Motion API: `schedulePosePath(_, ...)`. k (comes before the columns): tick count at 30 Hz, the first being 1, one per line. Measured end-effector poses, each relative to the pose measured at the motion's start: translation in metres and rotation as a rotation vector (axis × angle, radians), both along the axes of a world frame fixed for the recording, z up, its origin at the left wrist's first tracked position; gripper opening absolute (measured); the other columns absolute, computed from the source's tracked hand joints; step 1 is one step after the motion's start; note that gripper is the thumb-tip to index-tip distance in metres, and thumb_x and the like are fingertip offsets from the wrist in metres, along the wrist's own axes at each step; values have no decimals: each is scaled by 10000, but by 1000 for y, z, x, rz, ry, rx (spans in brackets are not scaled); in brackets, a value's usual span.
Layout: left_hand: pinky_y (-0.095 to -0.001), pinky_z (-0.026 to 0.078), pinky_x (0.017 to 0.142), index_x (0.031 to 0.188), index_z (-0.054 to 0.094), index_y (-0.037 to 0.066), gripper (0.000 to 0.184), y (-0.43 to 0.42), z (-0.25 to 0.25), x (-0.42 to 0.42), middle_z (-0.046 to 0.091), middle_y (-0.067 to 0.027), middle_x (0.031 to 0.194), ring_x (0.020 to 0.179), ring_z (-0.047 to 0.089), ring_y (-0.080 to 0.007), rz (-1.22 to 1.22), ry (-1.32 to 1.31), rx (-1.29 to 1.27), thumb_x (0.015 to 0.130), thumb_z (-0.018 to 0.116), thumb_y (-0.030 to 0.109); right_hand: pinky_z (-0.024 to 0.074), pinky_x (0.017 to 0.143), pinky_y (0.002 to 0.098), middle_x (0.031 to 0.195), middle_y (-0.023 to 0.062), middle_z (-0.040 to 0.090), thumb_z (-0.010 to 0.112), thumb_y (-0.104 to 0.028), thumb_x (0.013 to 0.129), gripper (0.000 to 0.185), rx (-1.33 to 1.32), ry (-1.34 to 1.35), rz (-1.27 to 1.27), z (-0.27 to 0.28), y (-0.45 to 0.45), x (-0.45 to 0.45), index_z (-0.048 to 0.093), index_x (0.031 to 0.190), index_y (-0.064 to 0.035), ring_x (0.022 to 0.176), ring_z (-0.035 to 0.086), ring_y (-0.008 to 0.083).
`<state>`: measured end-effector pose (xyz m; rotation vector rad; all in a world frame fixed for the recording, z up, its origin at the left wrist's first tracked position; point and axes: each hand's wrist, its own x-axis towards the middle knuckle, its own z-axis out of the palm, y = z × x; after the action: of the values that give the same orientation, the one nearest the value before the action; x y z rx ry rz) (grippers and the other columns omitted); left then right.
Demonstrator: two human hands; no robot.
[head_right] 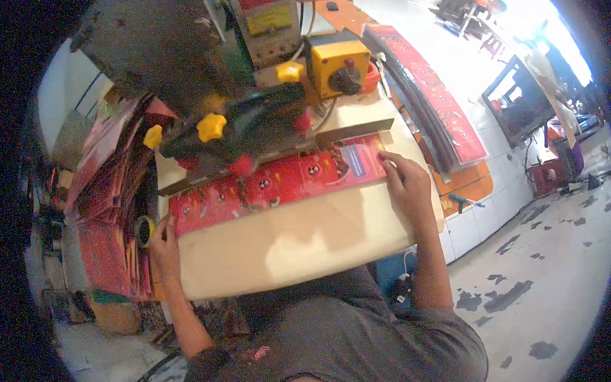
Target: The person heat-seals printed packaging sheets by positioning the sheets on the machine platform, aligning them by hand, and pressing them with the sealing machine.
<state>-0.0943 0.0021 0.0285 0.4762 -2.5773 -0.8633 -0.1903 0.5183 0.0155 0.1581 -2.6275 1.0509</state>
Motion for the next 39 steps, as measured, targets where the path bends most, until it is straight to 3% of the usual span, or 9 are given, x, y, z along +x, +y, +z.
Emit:
schedulePosePath(14, -355, 483, 1000, 1262, 682, -34, 372, -2, -2, -7, 714, -210, 1218, 1142, 672, -268, 13, -57, -83, 1042, 577, 247, 497, 658, 389, 819, 152, 686, 658, -161, 959, 226, -33, -10, -12, 7, 0, 0, 738, 1165, -111, 684, 641, 266)
schedulePosePath(16, -354, 482, 998, 1270, 678, -27, 372, -4, -5, -8, 712, -210, 1220, 1139, 674, -273, -1, -56, -87, 1042, 565, 245, 477, 622, 375, 738, 139, 650, 661, -163, 957, 236, -38, 44, 0, 6, 0, -3, 735, 1172, -99, 619, 603, 231)
schedulePosePath(19, -352, 486, 988, 1285, 675, -5, 366, 2, -5, -4, 708, -218, 1219, 1136, 675, -292, -7, -39, -116, 1034, 564, 236, 432, 577, 329, 613, 95, 529, 667, -171, 957, 290, -56, -93, -81, 13, 0, -2, 711, 1230, -84, 559, 500, 159)
schedulePosePath(22, -353, 494, 966, 1295, 676, 16, 364, -4, -10, -4, 706, -228, 1206, 1119, 676, -310, -19, -3, -143, 1027, 575, 241, 433, 581, 323, 625, 93, 541, 669, -177, 961, 326, -105, -47, -62, 11, -1, -1, 696, 1276, -97, 570, 502, 147)
schedulePosePath(27, -374, 507, 902, 1294, 681, 36, 367, -14, -13, -8, 704, -234, 1119, 1022, 680, -331, -85, 72, -126, 1018, 599, 264, 435, 632, 288, 696, 15, 546, 680, -208, 970, 394, -224, -170, -2, 17, 2, 1, 655, 1352, -112, 664, 495, 95)
schedulePosePath(32, -361, 511, 887, 1292, 683, 39, 392, -26, -10, -10, 722, -228, 1050, 963, 692, -312, -87, 35, -93, 1004, 620, 297, 455, 663, 276, 732, 25, 577, 694, -272, 974, 440, -161, -227, 26, -3, 21, -22, 628, 1380, -117, 704, 534, 83)
schedulePosePath(34, -361, 518, 885, 1305, 676, 49, 404, -19, 6, -10, 734, -238, 1027, 966, 714, -318, -87, -95, 56, 997, 628, 306, 465, 651, 290, 735, 28, 599, 692, -296, 973, 441, -233, -242, 67, -7, 23, -31, 632, 1377, -131, 689, 555, 84)
schedulePosePath(37, -363, 525, 851, 1307, 677, 62, 413, -18, 14, -17, 736, -236, 991, 919, 716, -320, -61, -177, 0, 993, 638, 327, 464, 620, 317, 681, 47, 586, 690, -283, 965, 427, -140, -247, 72, -7, 22, -44, 641, 1362, -134, 638, 556, 106)
schedulePosePath(39, -370, 523, 829, 1301, 686, 84, 406, -17, 6, -17, 730, -236, 977, 889, 708, -324, -55, -96, -18, 993, 640, 345, 461, 609, 327, 659, 60, 576, 692, -272, 960, 415, -68, -227, 75, -3, 17, -48, 652, 1349, -136, 621, 553, 116)
